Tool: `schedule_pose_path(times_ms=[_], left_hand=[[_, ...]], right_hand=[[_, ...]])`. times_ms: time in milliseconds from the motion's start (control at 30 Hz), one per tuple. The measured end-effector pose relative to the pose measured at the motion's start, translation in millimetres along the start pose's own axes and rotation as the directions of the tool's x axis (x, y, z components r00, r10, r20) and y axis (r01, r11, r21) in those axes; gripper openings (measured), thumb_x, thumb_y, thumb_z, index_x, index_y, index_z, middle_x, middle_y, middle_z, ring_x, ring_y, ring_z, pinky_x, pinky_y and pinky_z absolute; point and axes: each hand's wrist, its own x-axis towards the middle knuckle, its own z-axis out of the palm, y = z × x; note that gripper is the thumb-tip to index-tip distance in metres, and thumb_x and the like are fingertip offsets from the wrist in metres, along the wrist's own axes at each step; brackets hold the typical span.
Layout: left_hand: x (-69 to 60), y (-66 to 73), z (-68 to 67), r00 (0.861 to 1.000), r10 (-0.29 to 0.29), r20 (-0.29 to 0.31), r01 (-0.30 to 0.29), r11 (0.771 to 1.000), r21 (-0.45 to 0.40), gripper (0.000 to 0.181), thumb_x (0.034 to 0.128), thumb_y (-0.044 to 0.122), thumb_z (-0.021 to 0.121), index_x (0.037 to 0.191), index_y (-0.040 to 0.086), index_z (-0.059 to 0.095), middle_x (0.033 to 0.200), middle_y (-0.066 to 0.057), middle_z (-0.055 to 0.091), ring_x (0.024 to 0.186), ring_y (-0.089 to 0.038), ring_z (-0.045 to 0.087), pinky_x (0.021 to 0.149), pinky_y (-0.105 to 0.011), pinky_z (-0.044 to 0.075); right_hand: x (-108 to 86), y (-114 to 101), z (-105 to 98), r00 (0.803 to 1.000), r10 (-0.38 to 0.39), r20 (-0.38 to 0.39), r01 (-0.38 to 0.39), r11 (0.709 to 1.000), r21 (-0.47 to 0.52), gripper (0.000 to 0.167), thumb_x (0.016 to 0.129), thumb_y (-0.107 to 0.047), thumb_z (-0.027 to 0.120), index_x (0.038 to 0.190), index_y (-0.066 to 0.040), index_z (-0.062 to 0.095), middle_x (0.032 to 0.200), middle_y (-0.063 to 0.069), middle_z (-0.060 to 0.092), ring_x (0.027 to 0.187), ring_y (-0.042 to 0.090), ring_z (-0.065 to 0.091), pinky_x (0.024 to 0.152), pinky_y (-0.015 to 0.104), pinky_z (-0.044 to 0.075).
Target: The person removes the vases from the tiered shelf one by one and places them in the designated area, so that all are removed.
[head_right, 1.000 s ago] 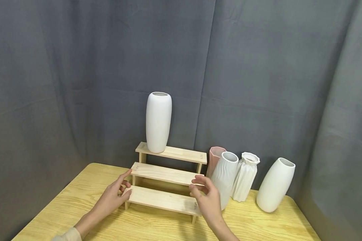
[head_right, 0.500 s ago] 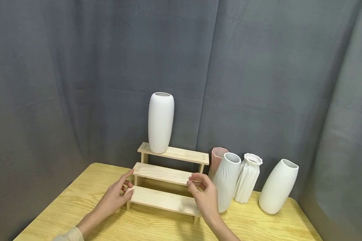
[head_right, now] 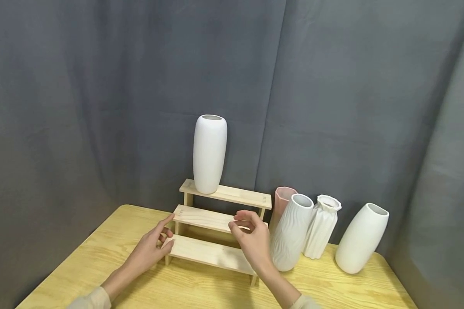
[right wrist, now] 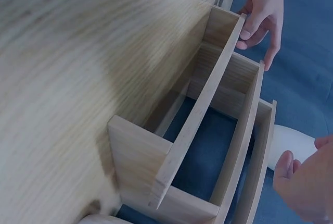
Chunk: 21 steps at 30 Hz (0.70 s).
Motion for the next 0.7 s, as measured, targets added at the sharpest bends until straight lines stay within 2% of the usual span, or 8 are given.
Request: schedule_pose_path(times_ms=[200,433,600,700], left_hand=[[4.1,1.6,4.8,0.999,0.036,0.015,-0.036,0.999,0.002,0.075,0.0951,0.007,0.072,0.16,0.019,0.036,0.104,0.0,0.06,0.083,-0.016,0.052,0.067,-0.028,0.045],[1.7,0.7,3.3,1.0,0.019,0.012,-0.019,1.0,0.004,0.076,0.0953,0.007,0.071,0.16,0.022,0.035,0.105,0.001,0.059,0.083,-0.016,0.051,0.068,-0.029,0.045],[-1.2,-1.2,-0.6,1.0,0.013,0.003,-0.013,1.0,0.011,0.076,0.0952,0.008,0.072,0.16,0.022,0.035,0.105,0.0,0.06,0.083,-0.016,0.051,0.066,-0.028,0.045],[-2.0,-2.3,-1.7,1.0,0.014,0.002,-0.014,1.0,0.009,0.076,0.0954,0.008,0.072,0.16,0.022,0.035,0.105,0.0,0.06,0.083,-0.016,0.051,0.065,-0.028,0.045]], right_hand=[[8.7,-2.3,5.3,1.0,-0.002,0.003,0.002,0.999,-0.034,0.027,0.088,-0.006,0.081,0.113,-0.006,0.069,0.109,0.018,0.069,0.098,0.024,0.069,0.084,0.031,0.054],[24.0,-10.2,17.1,0.999,-0.022,0.039,0.024,0.998,-0.058,0.031,0.089,-0.01,0.081,0.117,-0.005,0.068,0.112,0.016,0.069,0.099,0.023,0.069,0.086,0.032,0.054],[41.7,-13.7,28.1,0.997,-0.04,0.065,0.045,0.996,-0.078,0.036,0.089,-0.012,0.081,0.119,-0.002,0.065,0.114,0.016,0.067,0.1,0.024,0.068,0.084,0.03,0.055],[52.8,-13.6,34.9,0.996,-0.04,0.078,0.048,0.994,-0.099,0.037,0.089,-0.015,0.081,0.12,-0.004,0.065,0.115,0.016,0.066,0.1,0.023,0.068,0.082,0.032,0.055]])
